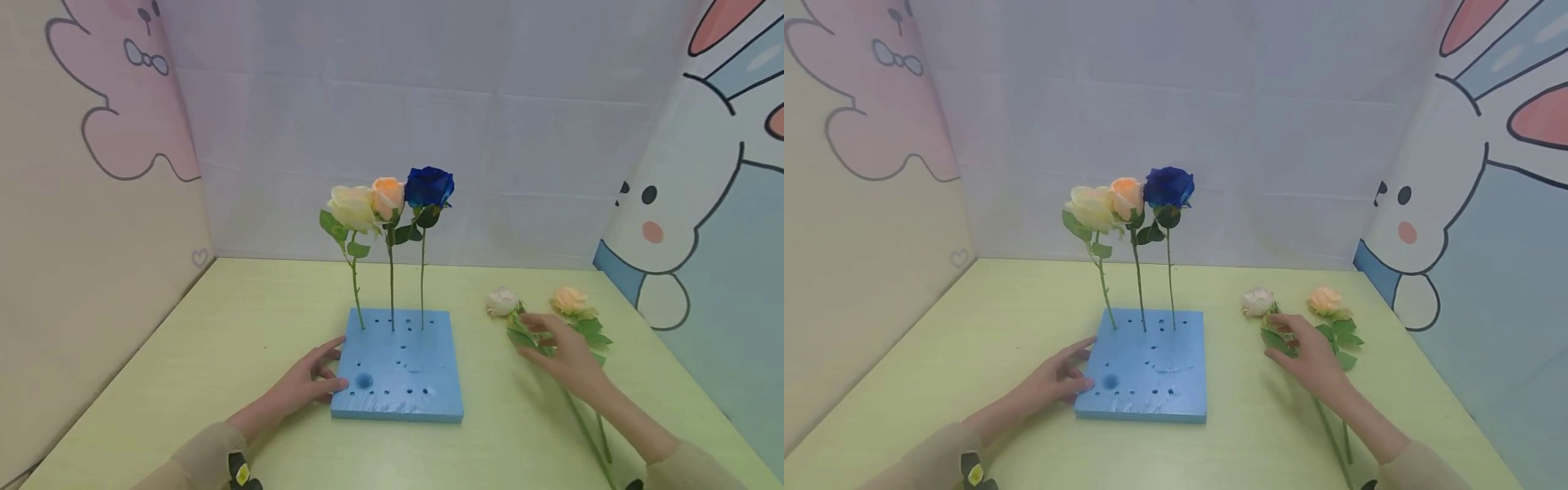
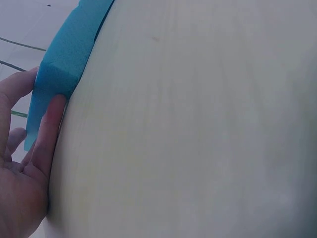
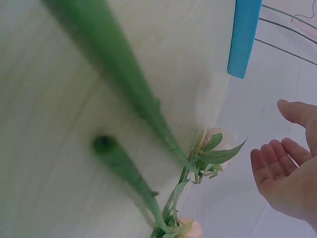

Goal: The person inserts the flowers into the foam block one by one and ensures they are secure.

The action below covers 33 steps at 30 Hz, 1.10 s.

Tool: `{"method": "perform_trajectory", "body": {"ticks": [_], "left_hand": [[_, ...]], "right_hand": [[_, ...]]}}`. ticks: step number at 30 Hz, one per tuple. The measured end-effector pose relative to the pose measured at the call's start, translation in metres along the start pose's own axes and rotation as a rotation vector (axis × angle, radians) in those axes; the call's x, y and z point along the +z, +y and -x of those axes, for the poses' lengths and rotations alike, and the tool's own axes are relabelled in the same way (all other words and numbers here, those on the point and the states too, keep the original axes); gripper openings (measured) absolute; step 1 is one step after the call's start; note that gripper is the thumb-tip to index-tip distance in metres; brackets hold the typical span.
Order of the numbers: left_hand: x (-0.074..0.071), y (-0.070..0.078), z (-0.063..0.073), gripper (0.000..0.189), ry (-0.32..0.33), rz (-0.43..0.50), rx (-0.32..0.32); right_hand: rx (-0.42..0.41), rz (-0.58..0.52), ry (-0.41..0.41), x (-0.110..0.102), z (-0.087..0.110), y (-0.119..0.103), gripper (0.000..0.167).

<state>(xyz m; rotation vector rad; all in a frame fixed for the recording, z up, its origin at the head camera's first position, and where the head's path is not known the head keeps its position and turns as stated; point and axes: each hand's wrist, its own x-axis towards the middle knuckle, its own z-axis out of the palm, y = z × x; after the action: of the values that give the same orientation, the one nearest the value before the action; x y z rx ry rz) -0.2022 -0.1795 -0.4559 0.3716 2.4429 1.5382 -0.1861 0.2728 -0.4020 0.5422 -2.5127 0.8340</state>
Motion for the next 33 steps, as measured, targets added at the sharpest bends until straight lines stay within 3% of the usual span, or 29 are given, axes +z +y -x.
{"method": "perform_trajectory", "body": {"ticks": [12,22,33], "left_hand": [[0.000,0.002,0.001,0.086,0.003,0.000,0.000],[0.000,0.001,0.000,0.086,0.003,0.001,0.005],[0.000,0.000,0.000,0.086,0.001,0.000,0.007]], "right_hand": [[0.097,0.045,-0.150,-0.011,0.020,0.014,0.065],[0.177,0.017,-0.219,-0.014,0.034,0.020,0.080],[0.351,0.036,-0.348,-0.024,0.038,0.030,0.077]]}}
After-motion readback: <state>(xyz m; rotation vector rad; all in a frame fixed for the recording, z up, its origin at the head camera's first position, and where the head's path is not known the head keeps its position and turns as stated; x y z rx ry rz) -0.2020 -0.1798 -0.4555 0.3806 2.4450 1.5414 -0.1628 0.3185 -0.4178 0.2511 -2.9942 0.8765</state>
